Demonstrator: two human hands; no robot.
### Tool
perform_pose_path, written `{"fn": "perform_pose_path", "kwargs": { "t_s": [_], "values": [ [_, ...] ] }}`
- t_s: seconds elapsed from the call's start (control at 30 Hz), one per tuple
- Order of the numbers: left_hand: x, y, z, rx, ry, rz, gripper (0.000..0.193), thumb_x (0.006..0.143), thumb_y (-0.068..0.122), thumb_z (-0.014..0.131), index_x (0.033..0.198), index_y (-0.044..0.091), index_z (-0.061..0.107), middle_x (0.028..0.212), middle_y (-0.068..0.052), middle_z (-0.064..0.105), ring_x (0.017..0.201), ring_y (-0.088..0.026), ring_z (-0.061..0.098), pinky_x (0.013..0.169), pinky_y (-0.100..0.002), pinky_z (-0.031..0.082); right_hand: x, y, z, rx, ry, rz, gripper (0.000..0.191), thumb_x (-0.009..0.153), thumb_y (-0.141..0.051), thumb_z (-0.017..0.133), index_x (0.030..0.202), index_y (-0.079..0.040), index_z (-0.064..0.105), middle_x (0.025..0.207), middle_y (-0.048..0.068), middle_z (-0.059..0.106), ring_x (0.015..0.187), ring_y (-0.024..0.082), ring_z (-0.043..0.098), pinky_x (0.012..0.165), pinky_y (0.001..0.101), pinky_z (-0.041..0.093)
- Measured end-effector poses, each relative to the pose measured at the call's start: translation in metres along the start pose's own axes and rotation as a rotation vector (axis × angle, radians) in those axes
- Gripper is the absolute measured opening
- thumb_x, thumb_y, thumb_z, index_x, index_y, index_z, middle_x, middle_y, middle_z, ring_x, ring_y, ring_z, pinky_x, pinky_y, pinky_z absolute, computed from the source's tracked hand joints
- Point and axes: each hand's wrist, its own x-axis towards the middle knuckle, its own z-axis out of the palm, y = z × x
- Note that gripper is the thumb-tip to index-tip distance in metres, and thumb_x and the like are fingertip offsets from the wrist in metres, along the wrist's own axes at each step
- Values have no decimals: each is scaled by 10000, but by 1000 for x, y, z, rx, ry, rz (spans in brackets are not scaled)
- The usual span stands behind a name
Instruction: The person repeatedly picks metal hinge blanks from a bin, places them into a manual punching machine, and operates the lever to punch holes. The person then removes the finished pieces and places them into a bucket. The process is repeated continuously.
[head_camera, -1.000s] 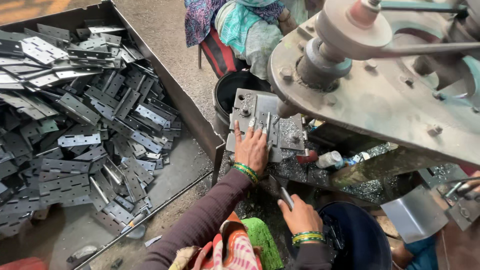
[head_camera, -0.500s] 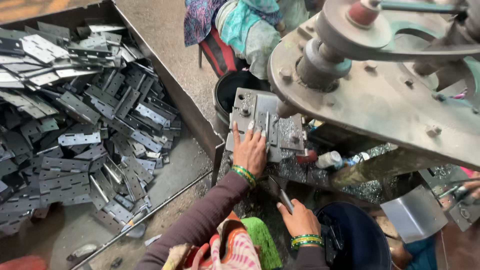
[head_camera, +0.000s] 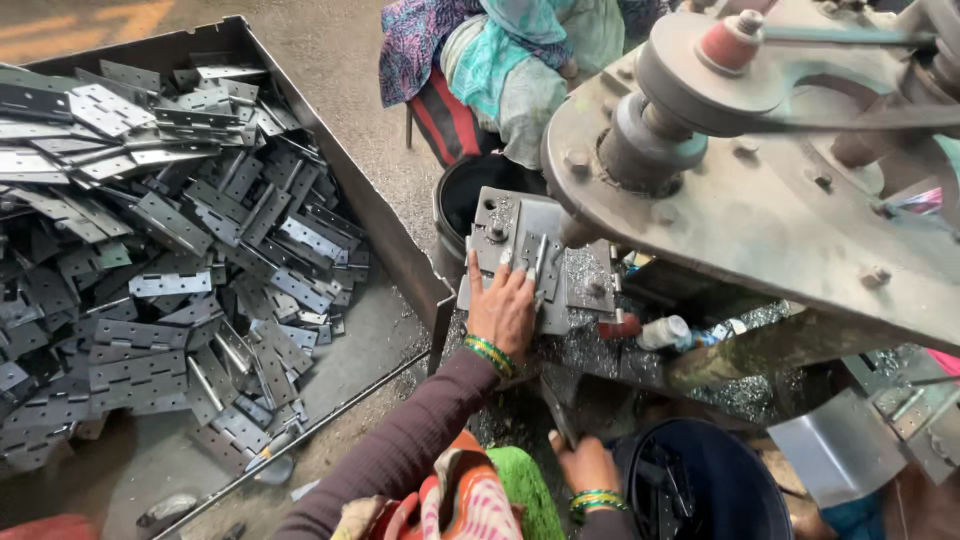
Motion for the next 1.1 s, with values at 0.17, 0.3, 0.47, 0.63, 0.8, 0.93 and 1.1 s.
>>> {"fn": "perform_pose_path", "kwargs": {
  "t_s": [0.17, 0.3, 0.47, 0.63, 0.8, 0.93, 1.1],
  "values": [
    [19, -5, 11, 33, 37, -21, 212, 954, 240, 590, 1034, 67, 683, 999, -69, 643, 1305, -303, 543, 1195, -712, -21, -17, -19, -54, -77, -13, 32, 541, 836, -607, 618, 946, -89, 726, 917, 241, 749, 919, 460, 704, 778, 552, 552],
    [32, -4, 16, 89, -89, -51, 217, 954, 225, 571, 1052, 71, 689, 1034, -62, 650, 1322, -291, 528, 1206, -703, -33, -22, -26, -25, -106, 2, 158, 624, 828, -664, 636, 952, -66, 761, 971, 269, 747, 978, 461, 710, 870, 521, 556],
    [28, -7, 14, 44, -57, -31, 203, 949, 176, 558, 1066, 81, 694, 1085, -64, 652, 1267, -274, 547, 1239, -685, -37, -20, -20, 1, -102, -12, 196, 675, 835, -695, 637, 956, -45, 770, 994, 266, 746, 989, 453, 717, 870, 516, 568],
    [19, -6, 11, 88, -67, -32, 204, 929, 110, 547, 1061, 82, 700, 1093, -54, 672, 1345, -276, 519, 1233, -682, -52, -25, -33, -53, -62, -68, 106, 501, 842, -622, 626, 991, -160, 744, 955, 222, 764, 962, 442, 721, 833, 528, 561],
    [19, -5, 7, 64, -8, -40, 205, 902, 124, 557, 1036, 75, 705, 1104, -78, 682, 1377, -288, 496, 1219, -681, -54, -27, -45, -70, -149, -49, 87, 468, 856, -605, 632, 979, -164, 732, 936, 188, 767, 943, 425, 727, 814, 523, 567],
    [21, -4, 8, 127, -45, -11, 214, 880, 87, 562, 1039, 74, 704, 1087, -60, 679, 1375, -282, 503, 1218, -689, -50, -24, -30, -21, -101, -147, 287, 655, 891, -701, 604, 953, -62, 733, 921, 219, 775, 887, 384, 793, 787, 484, 613],
    [18, -1, 7, 37, -96, 6, 155, 932, 106, 557, 989, 87, 700, 1077, -67, 658, 1316, -276, 541, 1244, -690, -50, -20, -14, 11, -126, -2, 221, 651, 874, -677, 610, 931, -45, 754, 957, 282, 739, 955, 467, 717, 828, 537, 569]
  ]
}}
